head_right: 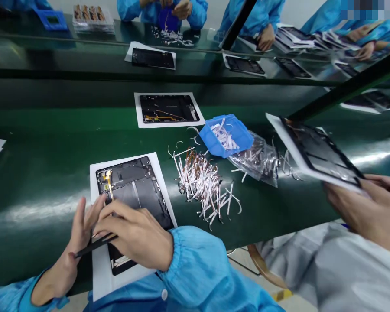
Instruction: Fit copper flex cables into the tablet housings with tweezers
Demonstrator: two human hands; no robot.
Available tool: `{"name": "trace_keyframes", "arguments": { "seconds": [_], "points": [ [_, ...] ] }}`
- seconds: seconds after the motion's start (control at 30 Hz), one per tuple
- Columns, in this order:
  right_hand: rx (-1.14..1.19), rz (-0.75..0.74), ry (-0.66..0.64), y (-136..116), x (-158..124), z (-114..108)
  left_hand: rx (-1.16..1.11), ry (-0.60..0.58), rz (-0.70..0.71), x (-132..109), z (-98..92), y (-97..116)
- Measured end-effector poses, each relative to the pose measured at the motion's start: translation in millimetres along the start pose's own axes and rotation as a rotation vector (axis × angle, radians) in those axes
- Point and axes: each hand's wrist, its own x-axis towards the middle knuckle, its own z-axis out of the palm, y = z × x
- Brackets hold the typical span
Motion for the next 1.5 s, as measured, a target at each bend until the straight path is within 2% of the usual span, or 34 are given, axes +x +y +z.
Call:
{"name": "trace_keyframes", "arguments": {
  "seconds": [0.1, 0.2, 0.3, 0.53, 0.63, 0.73, 1.03, 1.5],
  "points": [
    [0.143, -0.009, 0.115, 14.0, 0.1, -3.1, 0.397, -0.088, 0.067, -6.5, -17.0, 6.4],
    [0.220, 0.006, 0.166, 27.0, 1.8, -1.1, 0.842, -0.116, 0.257, -9.8, -36.1, 7.3],
    [0.240, 0.044, 0.208, 37.5, 6.2, 1.6, 1.034, -0.230, 0.447, -4.3, -48.0, 3.7],
    [0.216, 0.095, 0.261, 50.0, 11.2, 2.4, 1.040, -0.327, 0.655, 24.9, -53.2, -6.0],
    [0.204, 0.125, 0.265, 53.8, 11.1, 3.5, 1.020, -0.349, 0.695, 32.4, -54.1, -9.0],
    [0.182, 0.170, 0.276, 55.8, 11.6, 5.0, 0.985, -0.359, 0.680, 35.0, -54.1, -10.2],
    [0.179, 0.181, 0.283, 56.7, 13.6, 7.9, 0.941, -0.403, 0.578, 34.8, -52.4, -4.6],
    [0.121, 0.202, 0.245, 58.1, 12.7, 7.5, 0.926, -0.433, 0.531, 32.7, -47.5, -2.1]
  ]
}}
